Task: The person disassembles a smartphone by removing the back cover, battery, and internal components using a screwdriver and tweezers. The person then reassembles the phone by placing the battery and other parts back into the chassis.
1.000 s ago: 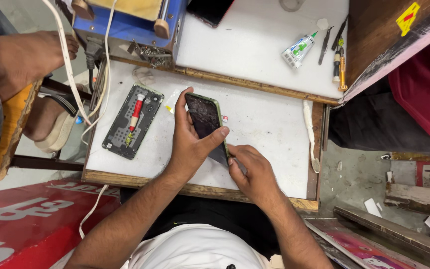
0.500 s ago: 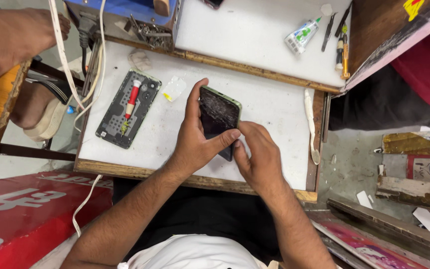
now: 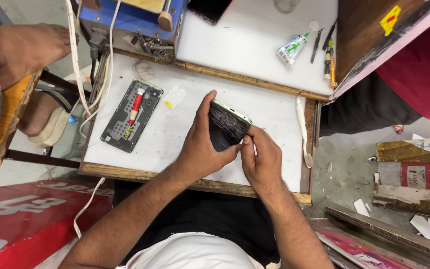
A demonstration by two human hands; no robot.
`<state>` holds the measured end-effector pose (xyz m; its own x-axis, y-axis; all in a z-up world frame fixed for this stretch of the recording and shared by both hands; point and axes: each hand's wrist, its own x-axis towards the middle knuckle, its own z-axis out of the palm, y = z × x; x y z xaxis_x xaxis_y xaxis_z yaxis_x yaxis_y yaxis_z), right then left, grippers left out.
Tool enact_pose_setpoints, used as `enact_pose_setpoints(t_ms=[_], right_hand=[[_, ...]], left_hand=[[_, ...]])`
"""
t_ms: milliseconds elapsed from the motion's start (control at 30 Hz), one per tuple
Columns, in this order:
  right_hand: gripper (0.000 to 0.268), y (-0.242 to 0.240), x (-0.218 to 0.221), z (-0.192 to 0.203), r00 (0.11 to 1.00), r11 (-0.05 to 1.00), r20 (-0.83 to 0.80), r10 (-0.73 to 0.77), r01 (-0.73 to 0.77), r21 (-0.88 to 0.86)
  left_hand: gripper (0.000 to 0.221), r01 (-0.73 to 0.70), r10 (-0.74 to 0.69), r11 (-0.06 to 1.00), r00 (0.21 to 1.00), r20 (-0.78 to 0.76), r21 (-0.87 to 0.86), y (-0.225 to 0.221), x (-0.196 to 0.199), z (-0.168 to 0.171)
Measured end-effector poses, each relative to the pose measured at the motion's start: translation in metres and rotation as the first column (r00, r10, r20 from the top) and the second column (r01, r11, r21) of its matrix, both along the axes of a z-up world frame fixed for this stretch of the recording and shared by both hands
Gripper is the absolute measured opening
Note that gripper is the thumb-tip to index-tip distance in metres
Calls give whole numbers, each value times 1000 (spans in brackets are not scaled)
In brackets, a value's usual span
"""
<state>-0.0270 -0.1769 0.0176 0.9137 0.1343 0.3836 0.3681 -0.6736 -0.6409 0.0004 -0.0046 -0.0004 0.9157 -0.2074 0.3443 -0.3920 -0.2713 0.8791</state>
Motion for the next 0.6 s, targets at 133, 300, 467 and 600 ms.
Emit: enact_pose_setpoints(t_ms=[133, 300, 467, 600], right_hand=[[22, -1, -3, 8, 998, 989, 62, 28, -36, 144], [21, -13, 0, 7, 999, 995, 15, -29, 28, 98], [21, -29, 0, 19, 986, 991, -164, 38, -16, 132], [32, -41, 3, 46, 939, 977, -275, 209, -190, 93]], left_hand=[[117, 5, -5, 999, 1000, 9, 48, -1, -3, 3], [109, 0, -15, 992, 993, 120, 124, -1, -1, 8], [104, -41, -34, 969, 954, 297, 243, 5, 3, 14], [100, 5, -142, 932, 925, 352, 362, 15, 8, 21]])
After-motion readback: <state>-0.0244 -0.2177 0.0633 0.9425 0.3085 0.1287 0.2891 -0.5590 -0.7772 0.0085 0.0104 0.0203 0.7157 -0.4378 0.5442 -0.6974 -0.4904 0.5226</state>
